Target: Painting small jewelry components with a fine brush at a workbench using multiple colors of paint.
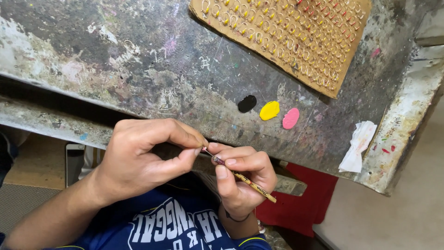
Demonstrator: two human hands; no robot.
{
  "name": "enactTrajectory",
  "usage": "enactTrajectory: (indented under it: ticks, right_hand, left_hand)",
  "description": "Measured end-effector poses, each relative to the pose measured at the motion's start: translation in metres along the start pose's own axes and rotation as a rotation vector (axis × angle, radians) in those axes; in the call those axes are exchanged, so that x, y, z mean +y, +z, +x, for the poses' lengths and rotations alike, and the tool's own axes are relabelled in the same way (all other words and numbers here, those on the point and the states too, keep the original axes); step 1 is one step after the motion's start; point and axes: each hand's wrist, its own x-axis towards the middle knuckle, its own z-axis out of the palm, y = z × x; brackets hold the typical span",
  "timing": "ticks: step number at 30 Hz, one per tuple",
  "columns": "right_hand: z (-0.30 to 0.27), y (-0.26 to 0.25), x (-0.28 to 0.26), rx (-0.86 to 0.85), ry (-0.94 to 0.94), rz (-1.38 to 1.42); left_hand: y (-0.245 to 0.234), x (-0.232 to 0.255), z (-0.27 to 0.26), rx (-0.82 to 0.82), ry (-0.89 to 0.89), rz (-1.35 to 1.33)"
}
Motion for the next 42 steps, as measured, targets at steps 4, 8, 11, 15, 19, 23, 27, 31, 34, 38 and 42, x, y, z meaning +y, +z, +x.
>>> enactTrajectory:
  ticks: [4,8,11,15,19,23,27,31,34,38,42]
  right_hand:
    - [-0.001,-0.001,0.001,0.005,0.001,-0.003]
    - [0.001,0.002,0.001,0.02,-0.006,-0.019]
    - [0.0,0.002,0.0,0.022,0.003,0.001]
    - [-0.001,0.001,0.001,0.003,-0.005,-0.003]
    - [0.0,0.0,-0.001,-0.015,-0.016,-0.021]
    - [0.0,-0.001,0.0,-0.034,-0.022,-0.014]
    - [-0.002,-0.002,0.001,-0.026,-0.027,0.001]
    - [-0.001,-0.001,0.0,-0.034,-0.03,-0.014]
    - [-0.002,-0.002,0.001,-0.033,-0.034,0.005]
    - [-0.007,-0.016,-0.006,-0.004,-0.022,0.029]
    - [0.004,-0.081,-0.009,0.226,-0.263,-0.29]
  left_hand:
    - [0.0,0.001,0.001,-0.006,0.013,-0.02]
    - [0.0,0.001,0.002,-0.004,0.013,-0.018]
    - [-0.001,0.002,0.002,-0.006,0.013,-0.018]
    - [-0.001,0.001,0.001,-0.01,0.01,-0.016]
    - [-0.001,0.001,0.001,-0.006,0.011,-0.018]
    - [-0.001,0.0,0.001,-0.011,0.01,-0.016]
    - [-0.001,0.0,0.001,-0.014,0.013,-0.013]
    - [-0.001,0.0,0.001,-0.012,0.011,-0.008]
    - [-0.002,0.001,0.002,-0.024,0.027,-0.006]
    - [-0.006,0.006,0.003,-0.044,0.008,-0.038]
    - [-0.006,0.01,0.002,-0.049,-0.138,-0.159]
